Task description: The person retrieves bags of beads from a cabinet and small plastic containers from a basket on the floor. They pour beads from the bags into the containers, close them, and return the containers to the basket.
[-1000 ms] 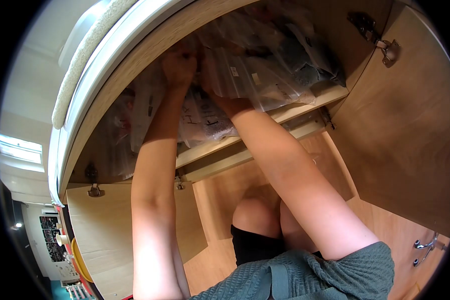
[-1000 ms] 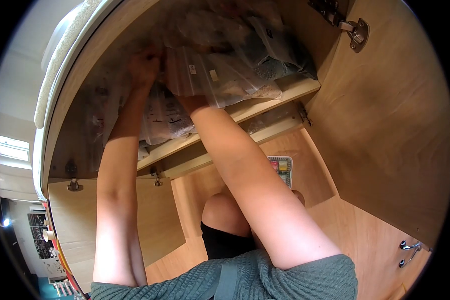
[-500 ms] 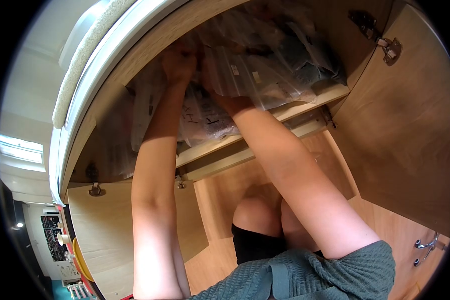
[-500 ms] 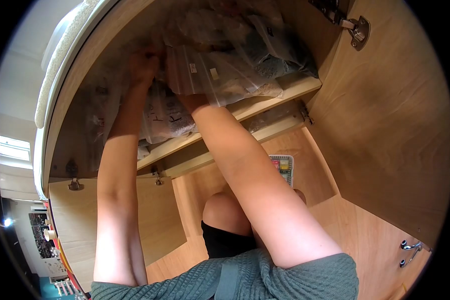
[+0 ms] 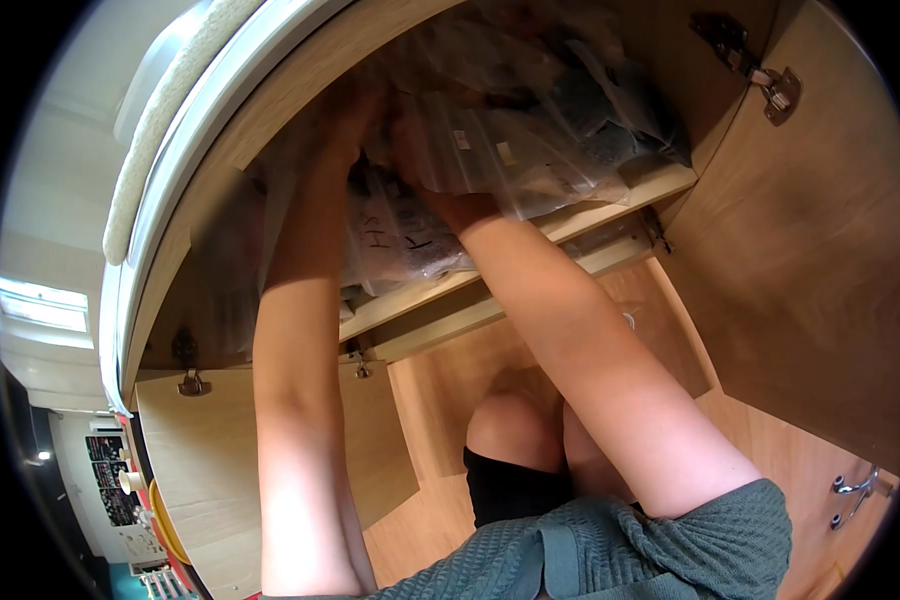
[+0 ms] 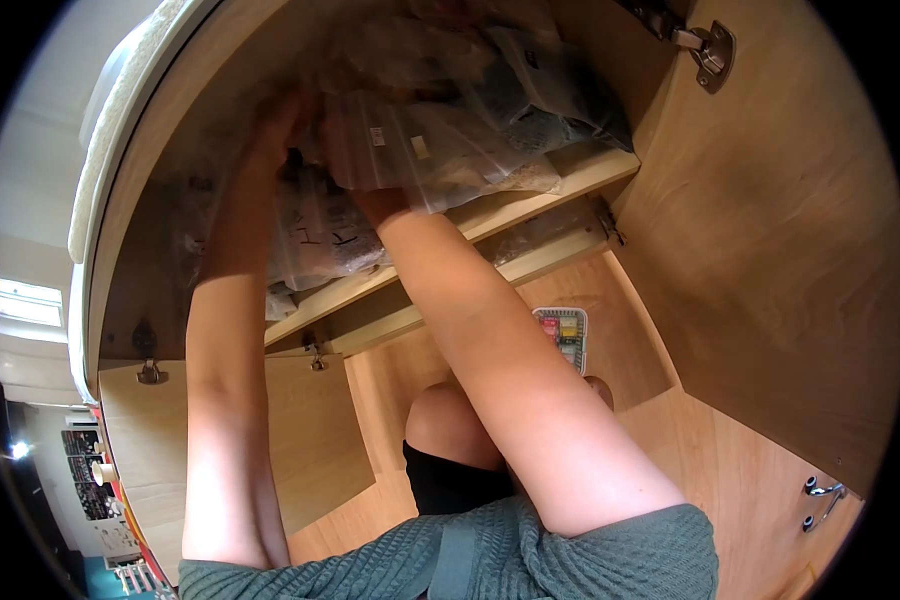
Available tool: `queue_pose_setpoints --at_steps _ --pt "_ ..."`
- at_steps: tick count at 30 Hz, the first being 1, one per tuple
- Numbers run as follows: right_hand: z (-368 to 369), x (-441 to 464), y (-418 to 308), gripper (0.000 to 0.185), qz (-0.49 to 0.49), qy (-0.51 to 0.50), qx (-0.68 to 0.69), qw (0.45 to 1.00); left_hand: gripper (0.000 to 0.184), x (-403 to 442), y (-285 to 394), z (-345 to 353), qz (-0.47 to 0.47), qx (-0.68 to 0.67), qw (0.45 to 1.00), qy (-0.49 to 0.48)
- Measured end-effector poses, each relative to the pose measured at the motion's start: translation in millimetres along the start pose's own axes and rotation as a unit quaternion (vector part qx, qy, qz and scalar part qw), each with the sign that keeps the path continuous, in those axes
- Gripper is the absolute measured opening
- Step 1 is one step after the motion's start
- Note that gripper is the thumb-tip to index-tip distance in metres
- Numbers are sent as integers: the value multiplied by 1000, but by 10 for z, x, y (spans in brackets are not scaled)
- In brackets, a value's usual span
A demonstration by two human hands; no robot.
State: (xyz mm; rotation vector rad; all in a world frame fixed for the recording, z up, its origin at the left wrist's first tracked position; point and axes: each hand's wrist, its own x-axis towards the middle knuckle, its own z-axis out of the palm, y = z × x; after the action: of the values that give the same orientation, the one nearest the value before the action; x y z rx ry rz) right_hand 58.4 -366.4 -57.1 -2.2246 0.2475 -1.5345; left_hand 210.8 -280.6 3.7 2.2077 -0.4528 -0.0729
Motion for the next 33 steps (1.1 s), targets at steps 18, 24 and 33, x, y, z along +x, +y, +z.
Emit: queue_pose_setpoints --at_steps 18,24,33 --pt "-139 -94 21 38 -26 -1 -19 999 44 -108 337 -138 -43 46 994 -91" --pt "-68 -148 50 43 -38 -19 -43 998 33 -728 181 -184 -67 -35 991 -114" --pt "-57 6 31 41 -6 -16 5 1000 32 -549 -209 7 190 240 952 3"
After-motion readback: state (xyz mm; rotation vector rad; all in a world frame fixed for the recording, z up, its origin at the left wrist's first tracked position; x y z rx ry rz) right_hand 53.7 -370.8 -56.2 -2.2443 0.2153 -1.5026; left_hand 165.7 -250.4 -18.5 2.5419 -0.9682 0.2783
